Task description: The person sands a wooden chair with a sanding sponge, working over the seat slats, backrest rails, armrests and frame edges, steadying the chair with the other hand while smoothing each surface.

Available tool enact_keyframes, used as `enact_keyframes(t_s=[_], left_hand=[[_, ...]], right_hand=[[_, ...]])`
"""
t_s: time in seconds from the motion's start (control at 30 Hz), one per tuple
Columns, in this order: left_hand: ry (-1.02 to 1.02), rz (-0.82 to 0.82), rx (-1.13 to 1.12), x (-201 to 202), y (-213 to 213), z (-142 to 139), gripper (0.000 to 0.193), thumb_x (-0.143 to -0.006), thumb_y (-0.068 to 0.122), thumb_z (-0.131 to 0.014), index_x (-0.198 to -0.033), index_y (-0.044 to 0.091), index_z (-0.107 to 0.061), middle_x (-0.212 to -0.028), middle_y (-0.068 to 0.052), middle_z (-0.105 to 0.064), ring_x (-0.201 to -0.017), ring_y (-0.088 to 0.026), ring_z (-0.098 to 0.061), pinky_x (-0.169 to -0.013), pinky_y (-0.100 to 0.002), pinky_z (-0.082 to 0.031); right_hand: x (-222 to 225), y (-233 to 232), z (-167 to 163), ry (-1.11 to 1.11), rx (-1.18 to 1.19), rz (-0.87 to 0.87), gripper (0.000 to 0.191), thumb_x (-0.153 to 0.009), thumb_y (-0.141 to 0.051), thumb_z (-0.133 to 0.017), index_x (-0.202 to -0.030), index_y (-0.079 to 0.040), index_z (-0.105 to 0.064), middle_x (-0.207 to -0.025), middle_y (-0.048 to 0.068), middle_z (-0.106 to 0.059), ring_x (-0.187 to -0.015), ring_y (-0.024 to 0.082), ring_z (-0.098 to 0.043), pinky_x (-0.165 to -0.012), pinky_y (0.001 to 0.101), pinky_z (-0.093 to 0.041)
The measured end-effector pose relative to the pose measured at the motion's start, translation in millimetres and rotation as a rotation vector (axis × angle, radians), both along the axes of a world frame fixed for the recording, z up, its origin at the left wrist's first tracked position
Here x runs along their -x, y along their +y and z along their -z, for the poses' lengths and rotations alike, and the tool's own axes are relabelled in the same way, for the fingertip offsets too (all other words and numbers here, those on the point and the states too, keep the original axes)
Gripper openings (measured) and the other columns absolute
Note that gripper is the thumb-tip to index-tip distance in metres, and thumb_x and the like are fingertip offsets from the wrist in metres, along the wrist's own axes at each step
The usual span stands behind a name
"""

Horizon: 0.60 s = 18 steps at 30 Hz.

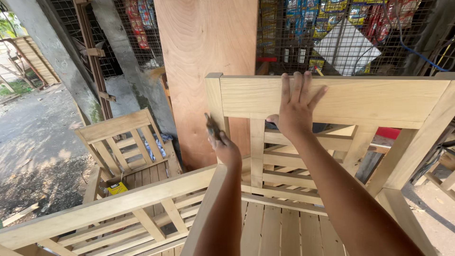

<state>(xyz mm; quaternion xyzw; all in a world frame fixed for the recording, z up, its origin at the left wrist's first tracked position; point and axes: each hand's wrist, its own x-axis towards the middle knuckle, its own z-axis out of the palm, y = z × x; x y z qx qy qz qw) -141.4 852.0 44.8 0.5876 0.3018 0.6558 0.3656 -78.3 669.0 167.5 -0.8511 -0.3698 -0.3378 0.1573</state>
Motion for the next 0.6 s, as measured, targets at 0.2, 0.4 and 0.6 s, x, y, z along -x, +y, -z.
enact_keyframes(t_s=[0.2,0.4,0.6], left_hand=[[0.128,-0.076,0.008,-32.1,22.5,7.5,0.051,-0.11,0.027,-0.042,-0.157,0.009,-0.043,-0.167,-0.014,-0.035,-0.151,-0.05,-0.026,-0.122,-0.057,-0.024],[0.026,-0.054,0.087,-10.7,3.5,48.8,0.055,-0.108,0.031,-0.043,-0.158,0.009,-0.038,-0.166,-0.014,-0.034,-0.152,-0.049,-0.027,-0.122,-0.054,-0.03],[0.123,-0.009,0.116,-24.1,7.5,40.6,0.054,-0.109,0.028,-0.039,-0.16,0.013,-0.032,-0.169,-0.014,-0.027,-0.151,-0.053,-0.018,-0.12,-0.054,-0.03]], right_hand=[[-25.7,8.5,42.3,-0.096,0.279,0.062,0.118,-0.085,-0.072,-0.06,-0.166,-0.008,-0.003,-0.164,0.039,0.011,-0.152,0.055,0.014,-0.111,0.0795,0.007],[-17.2,7.4,138.3,-0.122,0.382,-0.072,0.104,-0.088,-0.07,-0.051,-0.164,-0.011,-0.009,-0.168,0.025,0.0,-0.156,0.039,0.002,-0.119,0.0699,0.002],[-12.6,16.2,158.3,-0.112,0.33,-0.01,0.1,-0.093,-0.069,-0.052,-0.163,-0.006,-0.018,-0.161,0.022,-0.021,-0.152,0.038,-0.014,-0.121,0.069,-0.003]])
